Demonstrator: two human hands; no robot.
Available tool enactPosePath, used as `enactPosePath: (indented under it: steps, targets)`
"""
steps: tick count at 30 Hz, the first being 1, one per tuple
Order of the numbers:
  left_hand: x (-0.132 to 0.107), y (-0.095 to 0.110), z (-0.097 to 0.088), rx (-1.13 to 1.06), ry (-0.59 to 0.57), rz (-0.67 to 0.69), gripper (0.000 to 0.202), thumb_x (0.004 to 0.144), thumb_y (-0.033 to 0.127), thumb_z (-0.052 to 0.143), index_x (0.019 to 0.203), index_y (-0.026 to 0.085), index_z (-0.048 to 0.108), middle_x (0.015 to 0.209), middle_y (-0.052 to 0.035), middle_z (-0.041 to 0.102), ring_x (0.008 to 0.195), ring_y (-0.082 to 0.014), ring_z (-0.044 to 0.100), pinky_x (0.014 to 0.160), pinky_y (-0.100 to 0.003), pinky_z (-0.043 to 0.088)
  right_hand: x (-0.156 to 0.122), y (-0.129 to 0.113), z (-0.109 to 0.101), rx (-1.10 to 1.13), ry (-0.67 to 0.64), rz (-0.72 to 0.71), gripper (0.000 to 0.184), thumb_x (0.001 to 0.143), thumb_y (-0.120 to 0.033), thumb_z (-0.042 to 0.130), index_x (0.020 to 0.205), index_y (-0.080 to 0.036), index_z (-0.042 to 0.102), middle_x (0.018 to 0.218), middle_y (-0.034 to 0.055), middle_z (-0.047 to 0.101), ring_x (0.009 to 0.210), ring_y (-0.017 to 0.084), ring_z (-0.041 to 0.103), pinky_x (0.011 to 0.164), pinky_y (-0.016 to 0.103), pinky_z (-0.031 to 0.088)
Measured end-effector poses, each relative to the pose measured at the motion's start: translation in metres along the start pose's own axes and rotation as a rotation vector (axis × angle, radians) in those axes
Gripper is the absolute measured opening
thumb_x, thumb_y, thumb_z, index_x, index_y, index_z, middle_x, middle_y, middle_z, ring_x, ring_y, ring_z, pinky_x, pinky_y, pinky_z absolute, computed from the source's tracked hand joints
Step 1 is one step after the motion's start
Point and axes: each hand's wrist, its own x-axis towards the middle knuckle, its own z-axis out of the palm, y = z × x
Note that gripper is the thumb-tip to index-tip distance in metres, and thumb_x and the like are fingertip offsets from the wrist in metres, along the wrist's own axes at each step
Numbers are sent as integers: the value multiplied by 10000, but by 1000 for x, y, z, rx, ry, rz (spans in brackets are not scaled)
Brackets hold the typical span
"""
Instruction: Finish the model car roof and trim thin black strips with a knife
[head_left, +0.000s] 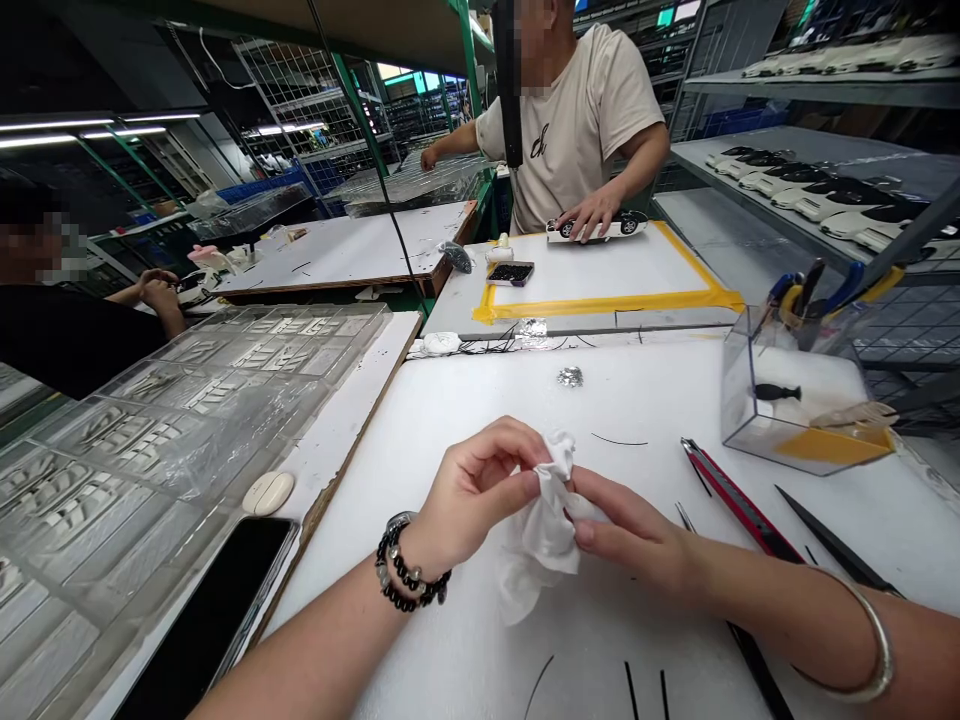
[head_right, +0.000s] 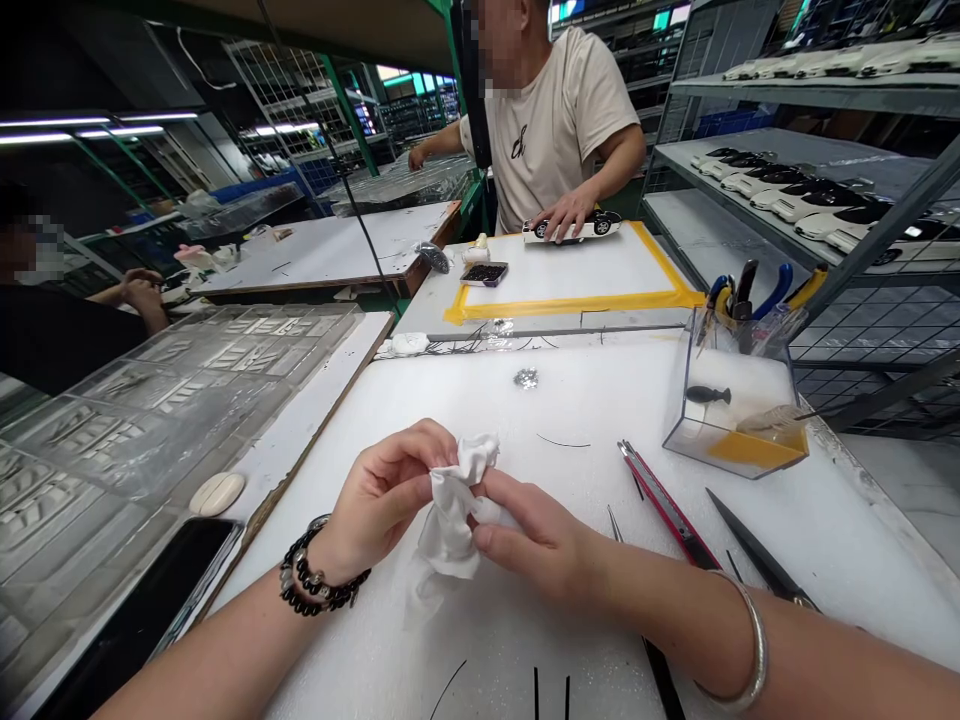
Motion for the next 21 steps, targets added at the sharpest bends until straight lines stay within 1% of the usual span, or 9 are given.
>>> enactPosePath:
  steps: [4,8,10,15,21]
  targets:
    - [-1,-1,0,16,-26,26,43,821,189,634,859,188,653,847,-43,534,776,-136,510,708,-253,440,-1,0,0,9,-22,15,292,912,-370,425,1080,-157,531,962,60,527,881,172,473,829,304,403]
    - [-2,-1,0,6,-63,52,36,827,208,620,856,191,634,852,-46,512,754,-140,496,688,-264,435,-1,0,1,27,-33,7,250,917,-336,430,1065,-162,532,953,46,509,845,151,452,792,270,393]
    - [-4,-1,1,13,-61,60,41,835,213,608,868,199,627,862,-47,507,769,-148,501,698,-272,436,-1,0,1,32,-39,14,246,919,-340,430,1059,-166,532,960,44,507,829,146,445,768,259,389]
    - [-8,-2,7,45,-2,104,49,841,232,602,884,216,622,853,-37,499,779,-150,498,719,-268,427,0,0,0,27,-52,15,253,917,-347,434,1060,-160,527,965,51,500,818,147,439,746,259,387]
    - [-13,-1,13,84,72,137,51,851,244,590,884,217,619,854,-35,495,815,-160,488,737,-266,415,2,-3,1,58,-51,21,247,912,-331,435,1066,-155,516,935,47,477,870,160,446,727,249,387]
